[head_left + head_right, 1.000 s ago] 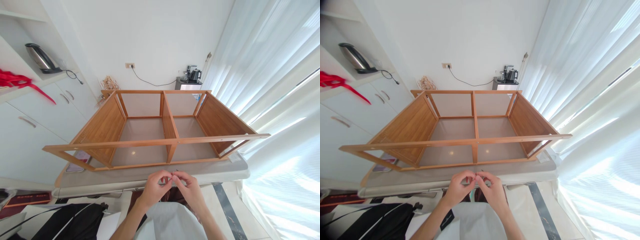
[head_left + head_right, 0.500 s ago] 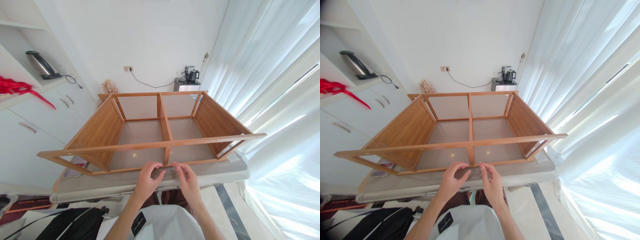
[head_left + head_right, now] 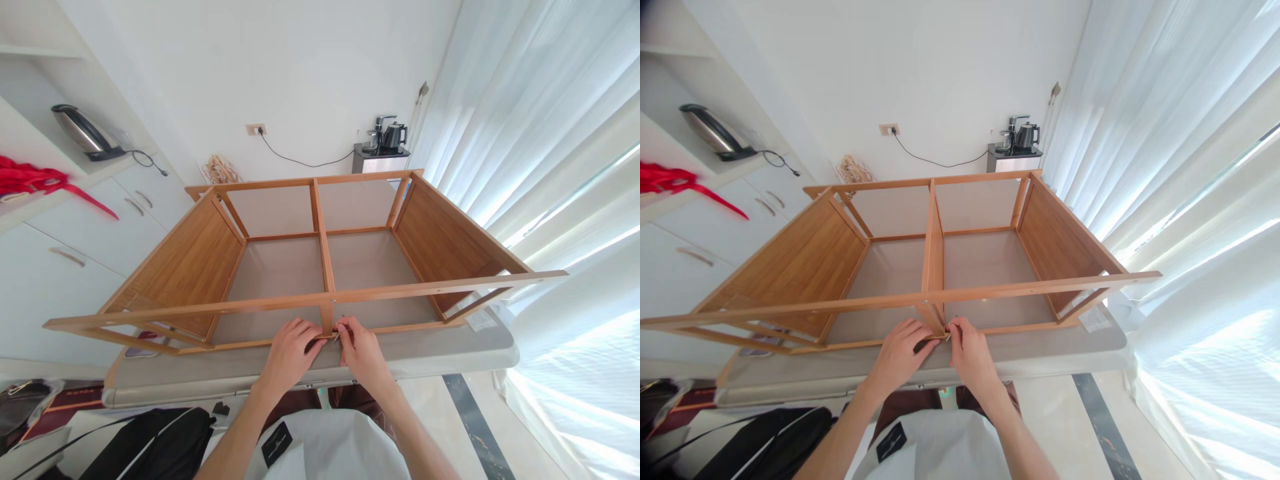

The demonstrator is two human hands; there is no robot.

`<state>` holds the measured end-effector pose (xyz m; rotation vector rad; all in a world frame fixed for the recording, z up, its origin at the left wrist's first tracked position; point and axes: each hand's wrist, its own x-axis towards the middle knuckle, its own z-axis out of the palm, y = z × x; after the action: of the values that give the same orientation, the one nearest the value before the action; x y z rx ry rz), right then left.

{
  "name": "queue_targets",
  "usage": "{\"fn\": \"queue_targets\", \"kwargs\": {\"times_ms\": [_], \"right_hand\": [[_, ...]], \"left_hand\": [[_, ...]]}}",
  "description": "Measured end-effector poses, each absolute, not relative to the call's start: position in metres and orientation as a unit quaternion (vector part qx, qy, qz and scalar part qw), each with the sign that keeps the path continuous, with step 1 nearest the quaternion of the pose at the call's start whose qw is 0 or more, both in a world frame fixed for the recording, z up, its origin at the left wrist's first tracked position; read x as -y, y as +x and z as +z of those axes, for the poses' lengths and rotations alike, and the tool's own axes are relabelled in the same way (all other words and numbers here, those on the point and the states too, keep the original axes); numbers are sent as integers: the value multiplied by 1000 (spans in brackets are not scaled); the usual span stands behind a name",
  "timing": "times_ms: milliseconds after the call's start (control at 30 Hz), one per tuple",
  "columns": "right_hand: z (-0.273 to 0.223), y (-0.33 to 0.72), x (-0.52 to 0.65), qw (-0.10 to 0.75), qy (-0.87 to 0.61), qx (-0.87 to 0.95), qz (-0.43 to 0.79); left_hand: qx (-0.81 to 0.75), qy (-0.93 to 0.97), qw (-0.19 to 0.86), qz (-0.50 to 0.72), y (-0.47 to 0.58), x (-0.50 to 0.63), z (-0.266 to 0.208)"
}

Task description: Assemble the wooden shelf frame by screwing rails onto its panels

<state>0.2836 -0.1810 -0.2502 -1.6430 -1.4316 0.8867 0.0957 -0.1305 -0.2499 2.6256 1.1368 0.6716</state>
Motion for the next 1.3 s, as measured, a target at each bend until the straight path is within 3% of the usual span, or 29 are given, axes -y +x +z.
{"fn": "queue_targets", "kwargs": {"times_ms": [400, 567, 767, 900, 1133, 1300], "right_hand": [[-258, 288, 183, 417, -615, 522, 418], [-256, 287, 184, 431, -607, 528, 409], [-261, 282, 202, 529, -608, 465, 365], [-266, 283, 218, 519, -611, 480, 356], [-258, 272, 234, 510, -607, 463, 396], [-256, 256, 237, 520, -617, 447, 386]], "left_hand": [[-398, 885, 121, 211, 98, 129, -252], [-408, 882, 80, 222, 101, 131, -257], [-396, 885, 56, 237, 102, 130, -256], [-381, 879, 62, 278, 100, 136, -252], [-443, 798, 147, 381, 82, 165, -245], [-379, 814, 289, 332, 82, 178, -242]]}}
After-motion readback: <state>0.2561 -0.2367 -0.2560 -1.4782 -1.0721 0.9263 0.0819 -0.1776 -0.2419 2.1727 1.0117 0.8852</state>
